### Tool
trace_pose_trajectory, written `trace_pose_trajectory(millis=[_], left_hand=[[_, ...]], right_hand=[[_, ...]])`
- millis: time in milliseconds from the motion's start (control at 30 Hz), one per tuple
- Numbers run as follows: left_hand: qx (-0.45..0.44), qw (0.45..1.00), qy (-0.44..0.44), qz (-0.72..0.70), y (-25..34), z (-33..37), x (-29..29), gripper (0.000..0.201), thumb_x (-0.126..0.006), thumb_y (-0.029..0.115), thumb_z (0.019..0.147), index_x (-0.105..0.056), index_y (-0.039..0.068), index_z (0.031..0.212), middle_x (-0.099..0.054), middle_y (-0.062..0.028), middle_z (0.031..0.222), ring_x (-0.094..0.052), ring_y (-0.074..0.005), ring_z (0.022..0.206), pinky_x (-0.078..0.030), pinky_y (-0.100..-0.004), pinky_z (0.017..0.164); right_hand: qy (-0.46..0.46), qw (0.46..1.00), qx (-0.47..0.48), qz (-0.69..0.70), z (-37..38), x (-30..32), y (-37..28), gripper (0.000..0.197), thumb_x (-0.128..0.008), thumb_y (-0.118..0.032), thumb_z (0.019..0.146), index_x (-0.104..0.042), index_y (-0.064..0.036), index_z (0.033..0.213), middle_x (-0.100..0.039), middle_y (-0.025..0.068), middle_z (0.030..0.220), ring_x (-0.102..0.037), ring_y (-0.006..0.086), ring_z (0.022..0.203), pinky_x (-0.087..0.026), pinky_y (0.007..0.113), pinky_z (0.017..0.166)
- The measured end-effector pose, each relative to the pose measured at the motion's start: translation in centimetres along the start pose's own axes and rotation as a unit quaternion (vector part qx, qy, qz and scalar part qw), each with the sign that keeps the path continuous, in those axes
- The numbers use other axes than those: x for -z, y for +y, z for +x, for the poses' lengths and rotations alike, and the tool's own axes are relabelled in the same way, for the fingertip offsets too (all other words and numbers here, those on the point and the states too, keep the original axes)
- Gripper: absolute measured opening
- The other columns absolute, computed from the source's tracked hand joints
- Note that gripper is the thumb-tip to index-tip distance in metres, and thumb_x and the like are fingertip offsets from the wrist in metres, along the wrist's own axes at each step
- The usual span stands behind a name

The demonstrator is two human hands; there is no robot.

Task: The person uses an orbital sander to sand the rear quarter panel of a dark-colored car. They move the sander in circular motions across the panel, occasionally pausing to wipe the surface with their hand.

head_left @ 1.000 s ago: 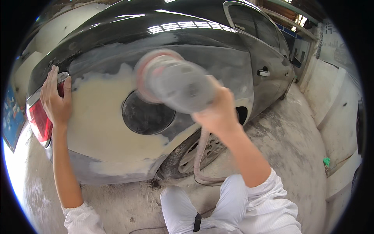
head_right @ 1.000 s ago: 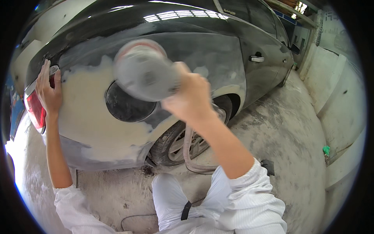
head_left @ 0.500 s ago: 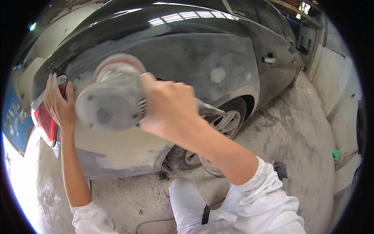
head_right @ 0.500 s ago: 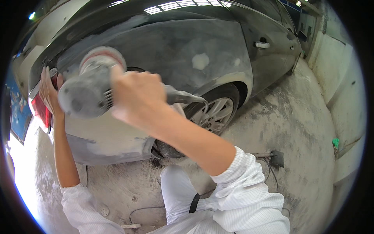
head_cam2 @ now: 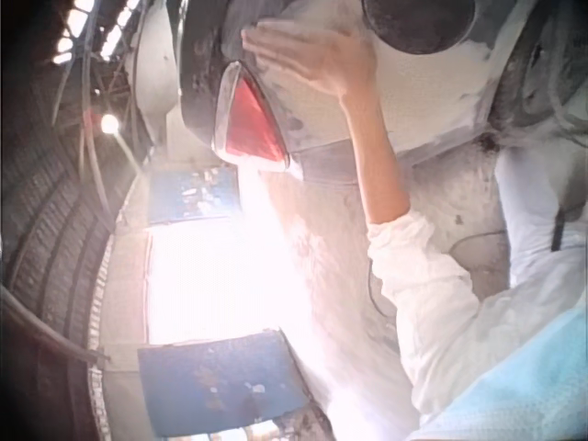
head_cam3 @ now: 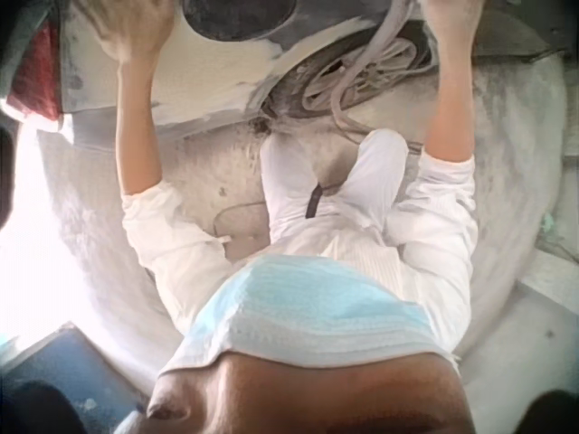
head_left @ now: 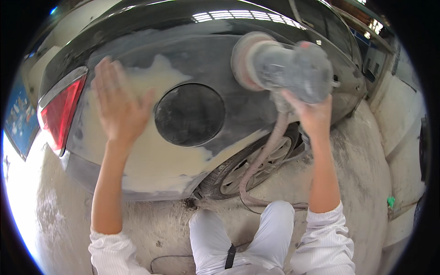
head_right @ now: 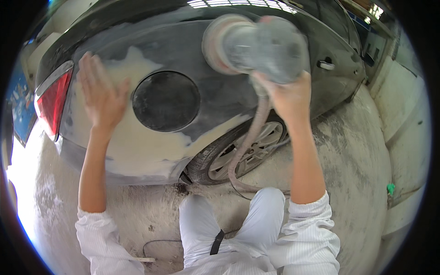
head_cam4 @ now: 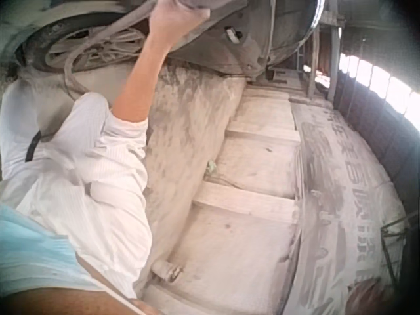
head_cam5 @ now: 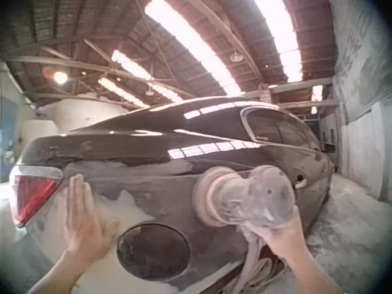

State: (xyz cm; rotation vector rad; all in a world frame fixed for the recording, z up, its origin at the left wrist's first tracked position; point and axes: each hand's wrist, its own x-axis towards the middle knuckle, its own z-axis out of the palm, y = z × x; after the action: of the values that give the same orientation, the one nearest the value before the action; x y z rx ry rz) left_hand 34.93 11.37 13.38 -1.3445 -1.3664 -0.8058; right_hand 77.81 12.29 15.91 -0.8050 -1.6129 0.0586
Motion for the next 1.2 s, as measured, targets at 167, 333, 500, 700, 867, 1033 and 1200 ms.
trace_pose_trajectory(millis=[167, 333, 500, 700, 867, 1033, 1200], left_hand=[[-0.101, 0.988, -0.064, -0.099, 6.8, 0.9, -0.4, 0.107, -0.06, 0.074, 0.103, -0.04, -0.006, 0.172, -0.029, -0.0217, 0.185, -0.021, -0.0377, 0.173, -0.018, -0.0516, 0.141], [-0.157, 0.968, -0.126, -0.15, 4.9, -2.8, -0.1, 0.11, -0.058, 0.077, 0.102, -0.035, -0.002, 0.175, -0.029, -0.0199, 0.186, -0.022, -0.0336, 0.174, -0.02, -0.0475, 0.141], [0.064, 0.994, -0.048, -0.076, -1.8, -9.0, -0.2, 0.106, -0.06, 0.067, 0.105, -0.031, -0.009, 0.174, -0.028, -0.0281, 0.183, -0.024, -0.046, 0.171, -0.02, -0.0568, 0.139], [0.17, 0.978, 0.027, -0.121, 2.4, -21.5, -2.6, 0.098, -0.056, 0.058, 0.111, -0.031, -0.017, 0.169, -0.029, -0.0378, 0.179, -0.026, -0.0585, 0.166, -0.021, -0.0671, 0.135], [0.345, 0.798, -0.065, -0.491, 8.4, -28.2, 3.2, 0.098, -0.051, 0.066, 0.11, -0.031, -0.007, 0.172, -0.036, -0.0293, 0.176, -0.033, -0.0469, 0.166, -0.026, -0.0605, 0.135], [0.467, 0.531, 0.245, -0.663, 13.7, -24.7, 6.4, 0.116, -0.059, 0.079, 0.1, -0.026, -0.003, 0.175, -0.042, -0.0193, 0.173, -0.041, -0.0356, 0.162, -0.032, -0.0555, 0.134], [0.452, 0.547, 0.246, -0.66, 11.1, -16.3, 7.6, 0.101, -0.077, 0.062, 0.097, -0.041, -0.004, 0.165, -0.057, -0.0163, 0.158, -0.057, -0.0289, 0.144, -0.046, -0.0483, 0.121]], right_hand=[[0.062, 0.983, -0.155, 0.076, -0.4, 0.9, 1.7, 0.016, -0.092, -0.006, 0.09, -0.084, 0.0019, 0.102, -0.077, 0.001, 0.086, -0.06, 0.0074, 0.063, -0.044, 0.027, 0.056], [0.036, 0.986, -0.144, 0.076, 0.1, -2.5, -2.2, 0.011, -0.088, -0.004, 0.092, -0.081, -0.0024, 0.1, -0.075, 0.0001, 0.087, -0.058, 0.0088, 0.063, -0.044, 0.029, 0.056], [-0.04, 0.999, -0.03, 0.014, 1.0, -6.4, -7.8, 0.026, -0.093, -0.007, 0.09, -0.084, 0.0031, 0.112, -0.087, 0.008, 0.105, -0.08, 0.0165, 0.089, -0.062, 0.036, 0.086], [-0.158, 0.981, 0.097, -0.052, -0.8, -12.8, -13.4, 0.033, -0.088, -0.009, 0.073, -0.074, -0.0037, 0.103, -0.081, 0.022, 0.093, -0.081, 0.0441, 0.088, -0.065, 0.048, 0.081], [-0.295, 0.917, 0.204, -0.176, -8.4, -17.1, -16.1, 0.029, -0.078, -0.013, 0.082, -0.062, -0.0025, 0.103, -0.077, 0.0195, 0.086, -0.08, 0.0393, 0.078, -0.063, 0.05, 0.065], [-0.339, 0.889, 0.246, -0.185, -14.0, -18.8, -15.2, 0.03, -0.081, -0.019, 0.083, -0.061, -0.0068, 0.102, -0.074, 0.015, 0.088, -0.078, 0.0358, 0.079, -0.061, 0.046, 0.066], [-0.283, 0.909, 0.232, -0.201, -10.8, -17.4, -15.2, 0.024, -0.077, -0.02, 0.086, -0.065, -0.0051, 0.099, -0.077, 0.0169, 0.085, -0.08, 0.0357, 0.077, -0.063, 0.047, 0.067]])
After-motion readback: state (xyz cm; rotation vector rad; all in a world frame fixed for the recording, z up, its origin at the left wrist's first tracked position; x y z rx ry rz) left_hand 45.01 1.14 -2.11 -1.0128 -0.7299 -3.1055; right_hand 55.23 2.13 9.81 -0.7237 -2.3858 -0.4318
